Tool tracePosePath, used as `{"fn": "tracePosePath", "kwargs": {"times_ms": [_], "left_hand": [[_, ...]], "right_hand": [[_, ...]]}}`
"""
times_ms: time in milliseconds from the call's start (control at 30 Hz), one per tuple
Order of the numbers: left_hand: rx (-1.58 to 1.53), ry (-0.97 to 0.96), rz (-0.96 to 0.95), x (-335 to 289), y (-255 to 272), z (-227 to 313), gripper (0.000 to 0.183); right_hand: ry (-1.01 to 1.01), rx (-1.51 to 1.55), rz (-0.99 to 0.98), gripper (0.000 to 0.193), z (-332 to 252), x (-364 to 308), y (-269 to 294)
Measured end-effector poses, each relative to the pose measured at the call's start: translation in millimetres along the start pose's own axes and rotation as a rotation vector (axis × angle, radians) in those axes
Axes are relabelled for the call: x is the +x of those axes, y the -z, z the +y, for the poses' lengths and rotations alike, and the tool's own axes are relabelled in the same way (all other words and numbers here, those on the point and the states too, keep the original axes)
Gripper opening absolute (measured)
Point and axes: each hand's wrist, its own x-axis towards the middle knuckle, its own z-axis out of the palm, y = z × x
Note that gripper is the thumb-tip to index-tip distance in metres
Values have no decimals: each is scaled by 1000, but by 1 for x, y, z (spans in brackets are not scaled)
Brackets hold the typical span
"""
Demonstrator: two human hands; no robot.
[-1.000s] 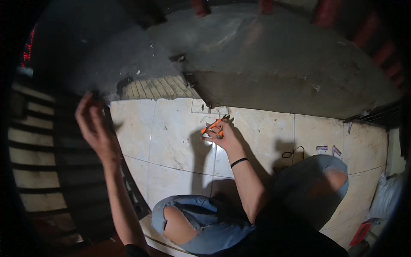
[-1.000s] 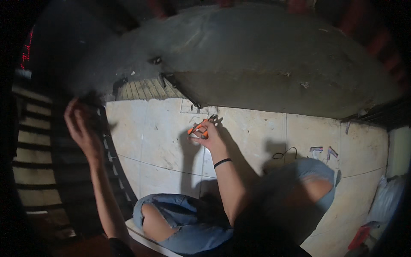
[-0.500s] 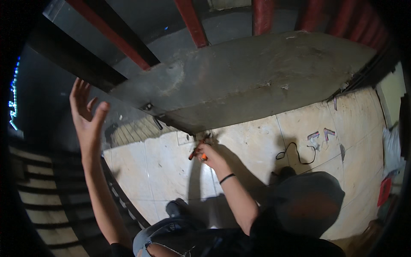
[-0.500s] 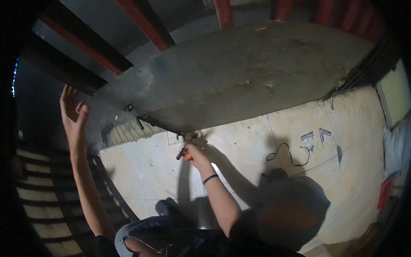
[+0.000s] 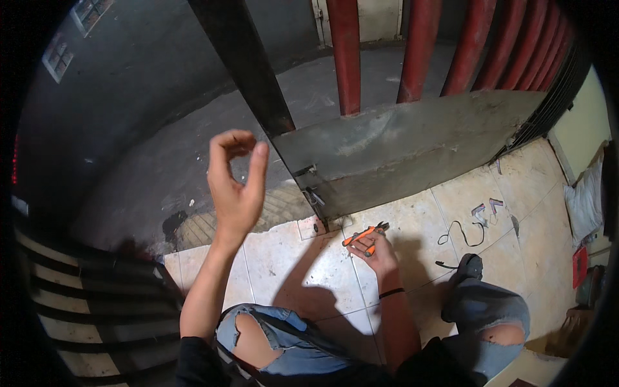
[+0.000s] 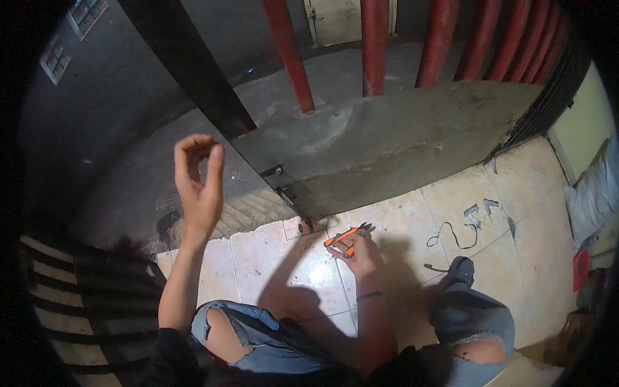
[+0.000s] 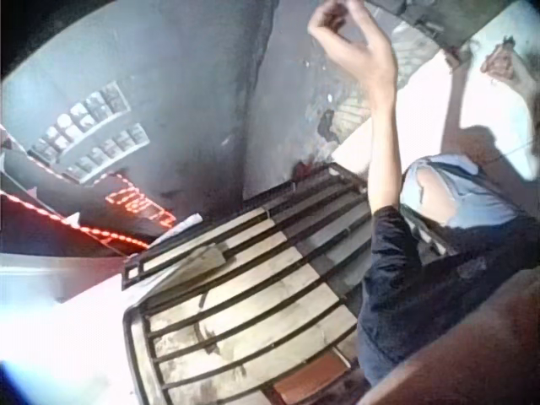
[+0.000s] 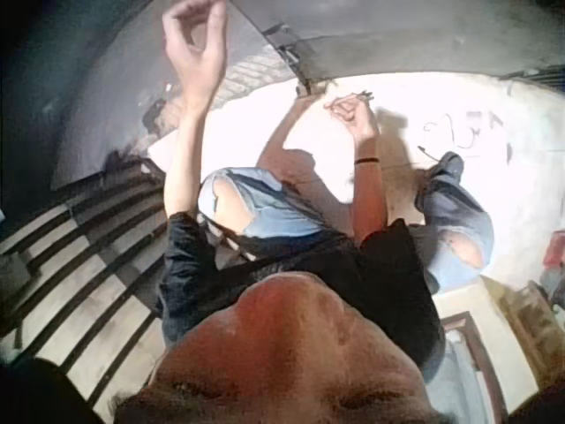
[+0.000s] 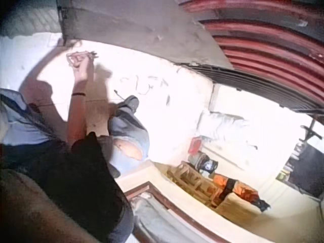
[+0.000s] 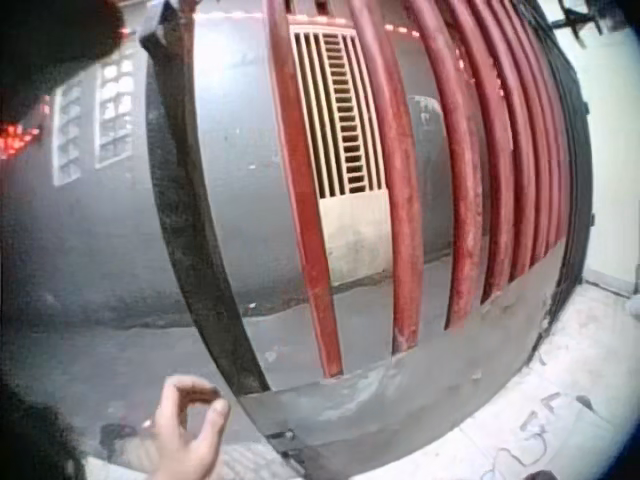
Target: The person uses pliers to twist and cut wire to secure a metal plate to the bottom of a black security gate. They work while crouching, handling several pieces of wire to reinforce the gate's structure.
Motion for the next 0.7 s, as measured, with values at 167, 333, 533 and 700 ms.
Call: {"fn": "tracePosePath", "kwargs": {"times_ms": [167, 333, 533, 700], "left_hand": [[771, -690, -213, -7, 20, 29, 55], [628, -367, -332, -3, -12, 58, 58], [621, -224, -376, 2, -29, 70, 39], [536, -190, -310, 3, -36, 74, 13]], "right_hand": [[19, -64, -64, 19, 6, -10, -22], [-89, 44, -49, 16, 43, 1, -17], [-149, 133, -202, 21, 73, 6, -26], [-248, 225, -131, 23, 86, -7, -23]]}}
